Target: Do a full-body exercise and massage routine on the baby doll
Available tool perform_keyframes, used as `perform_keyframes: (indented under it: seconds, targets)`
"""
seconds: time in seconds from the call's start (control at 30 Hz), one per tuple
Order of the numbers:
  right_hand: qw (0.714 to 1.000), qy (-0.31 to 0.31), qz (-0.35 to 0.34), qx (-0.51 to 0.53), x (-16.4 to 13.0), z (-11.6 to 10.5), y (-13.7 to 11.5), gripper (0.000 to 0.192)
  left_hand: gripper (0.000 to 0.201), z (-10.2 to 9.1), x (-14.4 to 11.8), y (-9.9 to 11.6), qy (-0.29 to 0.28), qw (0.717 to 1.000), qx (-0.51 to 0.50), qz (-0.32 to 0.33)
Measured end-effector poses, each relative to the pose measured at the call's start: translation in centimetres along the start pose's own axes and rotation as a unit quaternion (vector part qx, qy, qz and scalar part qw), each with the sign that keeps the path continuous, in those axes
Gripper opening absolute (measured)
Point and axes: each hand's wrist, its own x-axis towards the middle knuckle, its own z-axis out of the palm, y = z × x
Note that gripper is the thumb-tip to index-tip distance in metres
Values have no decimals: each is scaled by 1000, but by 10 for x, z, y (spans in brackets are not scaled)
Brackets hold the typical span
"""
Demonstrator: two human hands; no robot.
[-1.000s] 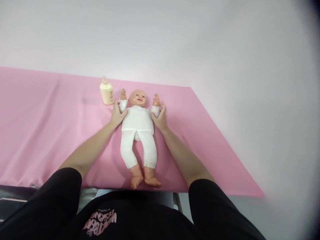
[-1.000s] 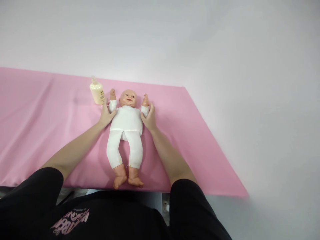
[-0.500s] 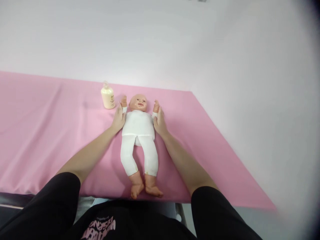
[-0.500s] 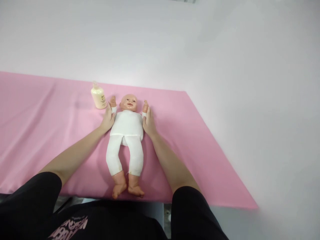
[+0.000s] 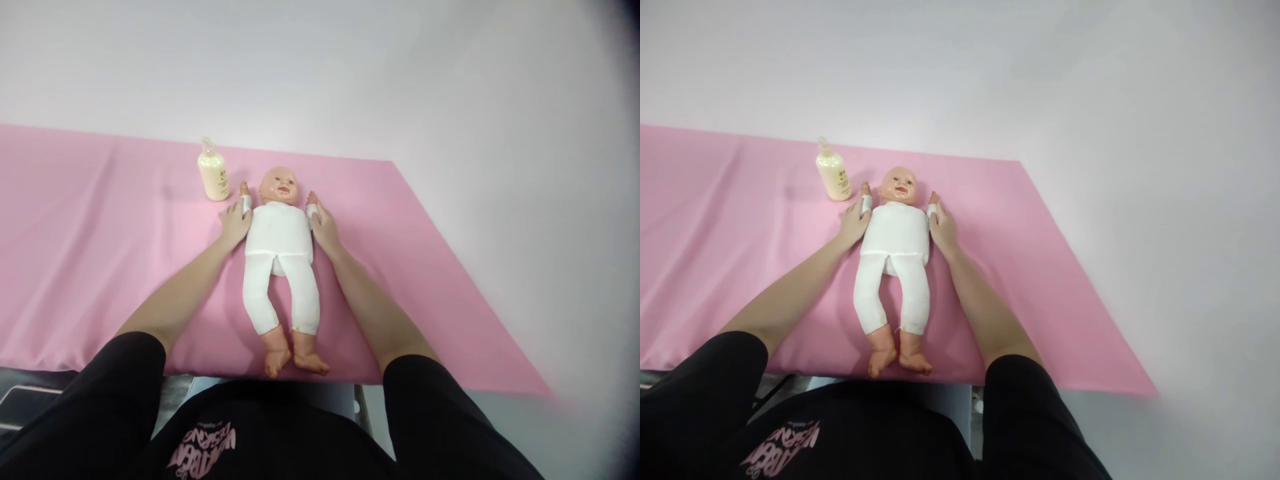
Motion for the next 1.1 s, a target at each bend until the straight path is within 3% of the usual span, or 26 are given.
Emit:
perform_keyframes:
  seconds: [0.13,0.27,0.4,0.47,0.57,0.67,0.77,0.87,1.1]
  targets:
    - [999,12,32,25,-1,0,0,67,54,0,0,-3,14,1000,-13,-2]
    - [998,36,31,44,-3,1,-4,73,65,-3,-3,0,-2,997,-75,9]
    - [991,84,23,102,-6,1,-14,99,87,-8,-8,11,30,984,-161,73]
    - [988,88,-6,124,-8,0,-22,102,87,-12,-11,19,59,977,-167,116]
    - [986,92,-60,124,-13,-3,-33,85,71,-20,-17,32,67,974,-130,173]
    - [982,47,-134,126,-18,-5,-39,54,45,-28,-24,43,-12,968,-86,234]
    - [975,19,-176,132,-20,-5,-40,51,33,-32,-28,47,-67,958,-62,273]
    - [982,29,-151,113,-20,-4,-40,57,42,-31,-28,48,-57,960,-67,266]
    - [997,37,-63,25,-10,2,-27,78,75,-15,-15,35,-22,979,-110,168]
